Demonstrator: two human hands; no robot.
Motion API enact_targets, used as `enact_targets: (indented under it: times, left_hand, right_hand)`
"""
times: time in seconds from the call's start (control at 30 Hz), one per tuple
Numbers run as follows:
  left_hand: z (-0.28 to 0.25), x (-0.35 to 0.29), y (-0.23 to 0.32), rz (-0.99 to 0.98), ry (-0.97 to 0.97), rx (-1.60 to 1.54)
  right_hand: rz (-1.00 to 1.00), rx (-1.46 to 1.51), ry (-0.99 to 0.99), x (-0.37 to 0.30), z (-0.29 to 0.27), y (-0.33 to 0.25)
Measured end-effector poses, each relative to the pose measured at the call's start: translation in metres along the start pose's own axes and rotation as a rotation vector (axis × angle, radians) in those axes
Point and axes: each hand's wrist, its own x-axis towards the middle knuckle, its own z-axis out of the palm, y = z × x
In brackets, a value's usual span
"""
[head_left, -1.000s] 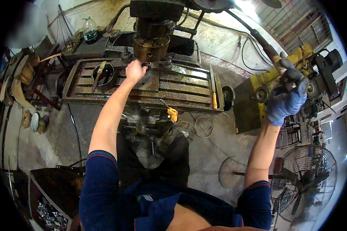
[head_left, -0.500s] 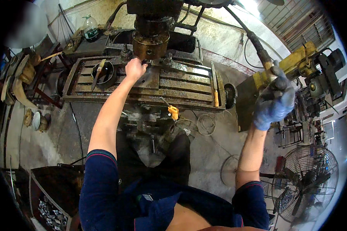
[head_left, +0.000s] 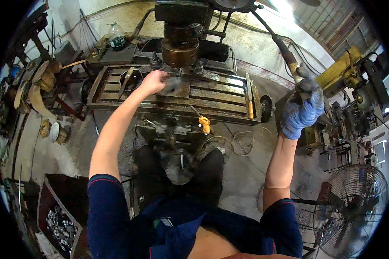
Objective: The person takes small metal parts from a bin and uses a screwdriver to process or clean them while they are on a milling machine table.
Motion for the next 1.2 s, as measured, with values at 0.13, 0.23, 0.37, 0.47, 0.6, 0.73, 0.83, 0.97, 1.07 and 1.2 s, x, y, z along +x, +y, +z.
enact_targets:
  times: [0.13, 0.23, 0.37, 0.47, 0.6, 0.73, 0.83, 0.97, 1.07, 1.2]
  left_hand:
    - [-0.05, -0.052, 0.03, 0.209, -0.121, 0.284]
    - [-0.093, -0.105, 0.044, 0.217, -0.179, 0.363]
    - [-0.159, -0.201, 0.049, 0.013, -0.186, 0.345]
    - [-0.199, -0.274, 0.036, -0.127, -0.028, 0.238]
    - [-0.241, -0.385, 0.019, -0.281, 0.274, 0.174]
    - [-0.248, -0.489, 0.0, -0.564, 0.576, 0.103]
    - [-0.241, -0.553, -0.044, -0.719, 0.629, 0.064]
    - [-0.215, -0.582, -0.083, -0.82, 0.594, -0.011]
    - [-0.198, -0.577, -0.096, -0.932, 0.405, 0.13]
    - [-0.161, -0.589, -0.153, -0.951, 0.315, 0.714]
  right_hand:
    - [-0.013, 0.045, -0.03, -0.001, 0.0, -0.001]
    - [0.026, 0.052, -0.067, -0.008, -0.008, 0.005]
    - [-0.029, 0.131, -0.01, -0.014, 0.004, 0.009]
    - [0.051, 0.023, 0.066, -0.024, -0.013, 0.023]
    - [-0.265, -0.589, -0.099, -0.025, -0.04, 0.033]
    - [-0.34, -0.774, -0.071, -0.029, -0.047, 0.05]
    - [-0.025, -0.227, 0.007, -0.032, -0.048, 0.061]
    - [-0.024, -0.022, -0.08, -0.036, -0.064, 0.083]
    - [-0.067, 0.07, -0.081, -0.036, -0.056, 0.082]
    - [0.007, -0.14, -0.031, -0.03, -0.05, 0.071]
